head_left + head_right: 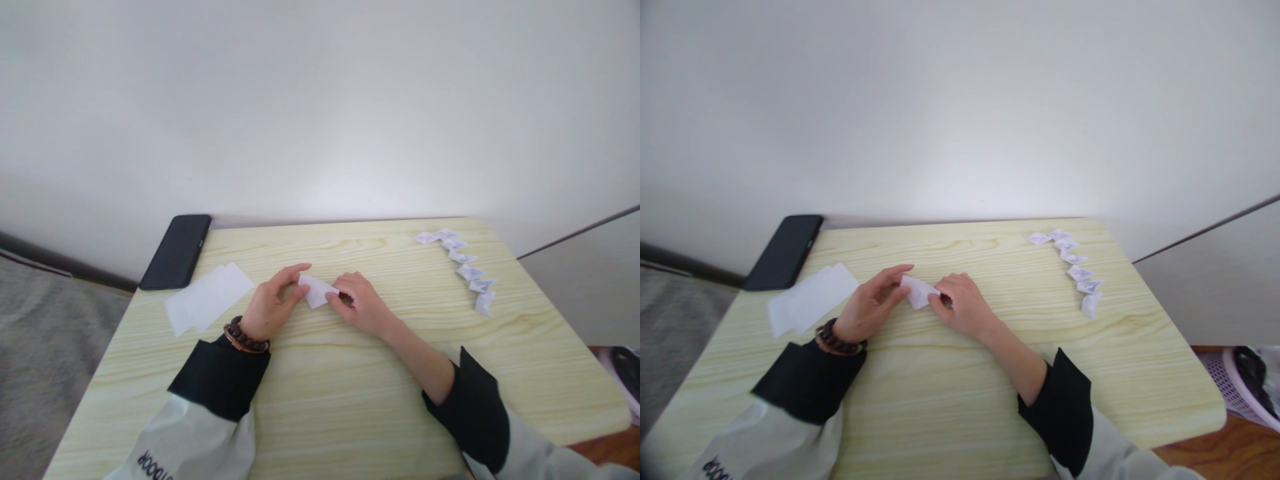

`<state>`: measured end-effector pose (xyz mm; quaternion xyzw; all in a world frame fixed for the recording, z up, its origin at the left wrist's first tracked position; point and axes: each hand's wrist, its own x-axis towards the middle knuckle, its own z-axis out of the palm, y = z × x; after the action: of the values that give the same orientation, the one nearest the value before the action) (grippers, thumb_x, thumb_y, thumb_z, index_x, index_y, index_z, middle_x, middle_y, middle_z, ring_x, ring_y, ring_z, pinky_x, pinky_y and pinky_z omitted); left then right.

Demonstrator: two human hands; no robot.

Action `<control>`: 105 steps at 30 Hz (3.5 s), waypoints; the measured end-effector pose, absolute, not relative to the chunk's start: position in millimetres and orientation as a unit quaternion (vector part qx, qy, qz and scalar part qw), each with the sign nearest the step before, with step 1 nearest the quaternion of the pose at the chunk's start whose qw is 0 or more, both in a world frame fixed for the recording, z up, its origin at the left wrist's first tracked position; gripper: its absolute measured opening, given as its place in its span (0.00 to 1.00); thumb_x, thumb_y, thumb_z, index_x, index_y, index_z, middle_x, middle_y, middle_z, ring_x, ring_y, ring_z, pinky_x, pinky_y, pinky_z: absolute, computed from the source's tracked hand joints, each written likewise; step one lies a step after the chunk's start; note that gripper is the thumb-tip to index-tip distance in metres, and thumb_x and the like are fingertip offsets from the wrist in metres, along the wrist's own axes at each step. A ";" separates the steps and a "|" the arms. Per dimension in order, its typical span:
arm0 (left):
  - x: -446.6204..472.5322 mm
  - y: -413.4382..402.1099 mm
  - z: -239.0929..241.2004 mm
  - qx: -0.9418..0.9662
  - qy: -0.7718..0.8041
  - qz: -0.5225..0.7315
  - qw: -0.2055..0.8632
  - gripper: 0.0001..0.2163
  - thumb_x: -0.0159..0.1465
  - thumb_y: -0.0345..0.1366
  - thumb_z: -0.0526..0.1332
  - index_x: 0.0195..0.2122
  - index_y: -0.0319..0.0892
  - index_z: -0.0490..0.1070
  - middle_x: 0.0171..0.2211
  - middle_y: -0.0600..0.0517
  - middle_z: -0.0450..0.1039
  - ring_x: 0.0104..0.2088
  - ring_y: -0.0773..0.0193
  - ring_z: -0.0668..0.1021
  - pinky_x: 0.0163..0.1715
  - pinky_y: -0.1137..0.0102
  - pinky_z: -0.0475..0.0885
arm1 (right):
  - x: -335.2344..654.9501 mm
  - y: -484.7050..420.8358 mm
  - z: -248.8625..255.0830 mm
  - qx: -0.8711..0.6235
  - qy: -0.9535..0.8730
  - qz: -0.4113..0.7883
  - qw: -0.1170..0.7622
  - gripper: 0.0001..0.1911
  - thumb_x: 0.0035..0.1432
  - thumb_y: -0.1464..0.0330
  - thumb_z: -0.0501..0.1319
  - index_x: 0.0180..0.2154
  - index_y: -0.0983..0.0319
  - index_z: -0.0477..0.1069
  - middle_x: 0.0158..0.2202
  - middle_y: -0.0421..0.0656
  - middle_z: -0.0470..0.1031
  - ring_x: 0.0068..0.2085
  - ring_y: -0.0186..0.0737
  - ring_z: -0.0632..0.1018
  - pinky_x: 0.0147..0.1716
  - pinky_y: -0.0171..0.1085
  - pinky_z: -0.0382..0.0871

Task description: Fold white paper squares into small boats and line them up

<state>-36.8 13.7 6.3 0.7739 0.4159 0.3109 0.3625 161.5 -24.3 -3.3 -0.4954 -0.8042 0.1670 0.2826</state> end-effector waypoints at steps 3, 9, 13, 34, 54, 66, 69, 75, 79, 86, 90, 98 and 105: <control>-39.6 17.0 3.1 0.841 0.379 0.305 0.237 0.12 0.61 0.38 0.58 0.45 0.42 0.72 0.40 0.47 0.74 0.45 0.58 0.72 0.49 0.62 0.67 | 160.5 -23.6 -5.8 -0.514 -0.796 0.154 0.280 0.11 0.60 0.68 0.54 0.26 0.63 0.67 0.25 0.41 0.70 0.31 0.36 0.68 0.35 0.37 0.57; -36.8 14.8 -2.1 0.874 0.396 0.263 0.097 0.12 0.62 0.36 0.57 0.46 0.41 0.72 0.46 0.45 0.69 0.49 0.54 0.67 0.50 0.56 0.65 | 159.9 -21.3 -13.7 -0.528 -0.766 0.144 0.337 0.12 0.60 0.66 0.55 0.45 0.62 0.70 0.40 0.47 0.70 0.43 0.42 0.70 0.45 0.41 0.64; -35.6 12.5 -3.3 0.879 0.405 0.243 0.072 0.14 0.62 0.37 0.57 0.49 0.42 0.70 0.45 0.45 0.68 0.48 0.54 0.67 0.48 0.56 0.66 | 160.3 -21.4 -15.8 -0.535 -0.769 0.121 0.327 0.15 0.61 0.66 0.55 0.48 0.61 0.71 0.43 0.48 0.69 0.42 0.42 0.69 0.45 0.43 0.66; -33.3 10.5 1.5 0.901 0.346 0.261 -0.028 0.06 0.62 0.34 0.58 0.35 0.45 0.75 0.34 0.50 0.75 0.41 0.58 0.71 0.41 0.64 0.66 | 161.6 -22.4 -7.4 -0.485 -0.812 0.100 0.307 0.09 0.59 0.73 0.55 0.38 0.62 0.74 0.38 0.45 0.75 0.41 0.40 0.70 0.43 0.41 0.65; -26.6 0.8 13.7 0.898 0.359 0.247 -0.057 0.07 0.59 0.33 0.59 0.33 0.46 0.77 0.31 0.52 0.76 0.39 0.59 0.74 0.39 0.64 0.67 | 162.0 -27.3 0.9 -0.516 -0.823 0.007 0.238 0.09 0.58 0.70 0.57 0.36 0.57 0.77 0.36 0.42 0.74 0.41 0.42 0.68 0.38 0.42 0.59; -31.1 10.7 1.4 0.886 0.365 0.286 0.007 0.07 0.60 0.35 0.59 0.31 0.43 0.77 0.29 0.50 0.72 0.33 0.63 0.73 0.35 0.68 0.69 | 166.9 -24.8 -0.4 -0.538 -0.795 0.053 0.274 0.09 0.56 0.73 0.56 0.30 0.61 0.75 0.34 0.42 0.75 0.36 0.38 0.72 0.38 0.37 0.64; -33.0 14.0 -1.0 0.882 0.374 0.282 0.038 0.07 0.61 0.35 0.59 0.32 0.41 0.76 0.30 0.49 0.71 0.34 0.62 0.73 0.37 0.67 0.70 | 164.9 -25.0 -1.2 -0.546 -0.782 0.085 0.289 0.07 0.54 0.71 0.58 0.34 0.61 0.74 0.36 0.43 0.74 0.37 0.38 0.72 0.40 0.38 0.64; -35.4 15.8 -5.1 0.872 0.415 0.256 0.037 0.12 0.60 0.38 0.60 0.44 0.41 0.72 0.41 0.46 0.69 0.43 0.55 0.70 0.45 0.59 0.68 | 163.0 -23.0 -5.8 -0.561 -0.772 0.103 0.282 0.08 0.58 0.64 0.57 0.37 0.60 0.71 0.38 0.44 0.70 0.40 0.40 0.72 0.41 0.40 0.63; -36.3 16.6 -3.9 0.869 0.409 0.264 0.093 0.08 0.60 0.37 0.60 0.40 0.41 0.70 0.40 0.47 0.70 0.44 0.56 0.70 0.46 0.60 0.68 | 164.2 -22.1 -8.5 -0.561 -0.763 0.116 0.298 0.09 0.58 0.64 0.57 0.40 0.60 0.69 0.41 0.45 0.69 0.44 0.41 0.71 0.43 0.41 0.64; -35.9 15.8 1.8 0.858 0.397 0.267 0.189 0.04 0.59 0.34 0.59 0.34 0.42 0.67 0.34 0.50 0.72 0.39 0.59 0.72 0.42 0.63 0.69 | 165.7 -22.7 -7.1 -0.548 -0.775 0.127 0.287 0.11 0.57 0.64 0.58 0.42 0.59 0.70 0.43 0.44 0.70 0.45 0.41 0.71 0.44 0.41 0.62; -35.8 14.6 2.0 0.856 0.401 0.267 0.189 0.05 0.59 0.35 0.60 0.35 0.41 0.68 0.33 0.50 0.73 0.37 0.60 0.73 0.39 0.63 0.69 | 166.2 -21.9 -6.1 -0.520 -0.787 0.145 0.299 0.06 0.59 0.66 0.58 0.37 0.60 0.70 0.38 0.42 0.72 0.40 0.37 0.72 0.40 0.37 0.61; -30.2 8.6 7.8 0.858 0.372 0.279 0.218 0.06 0.61 0.36 0.58 0.33 0.41 0.73 0.30 0.51 0.75 0.32 0.64 0.75 0.34 0.70 0.69 | 164.3 -23.8 -4.3 -0.476 -0.787 0.199 0.340 0.06 0.60 0.67 0.56 0.34 0.61 0.69 0.29 0.40 0.71 0.30 0.33 0.69 0.33 0.33 0.63; -25.8 2.7 7.7 0.829 0.398 0.297 0.258 0.07 0.57 0.37 0.60 0.30 0.39 0.75 0.26 0.51 0.75 0.28 0.66 0.75 0.28 0.74 0.68 | 162.9 -27.2 -1.3 -0.454 -0.800 0.207 0.334 0.07 0.59 0.69 0.55 0.35 0.63 0.71 0.30 0.42 0.72 0.28 0.31 0.69 0.30 0.31 0.64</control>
<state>-25.8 2.7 7.7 0.8289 0.3977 0.2973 0.2575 162.9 -27.2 -1.3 -0.4539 -0.7997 0.2065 0.3344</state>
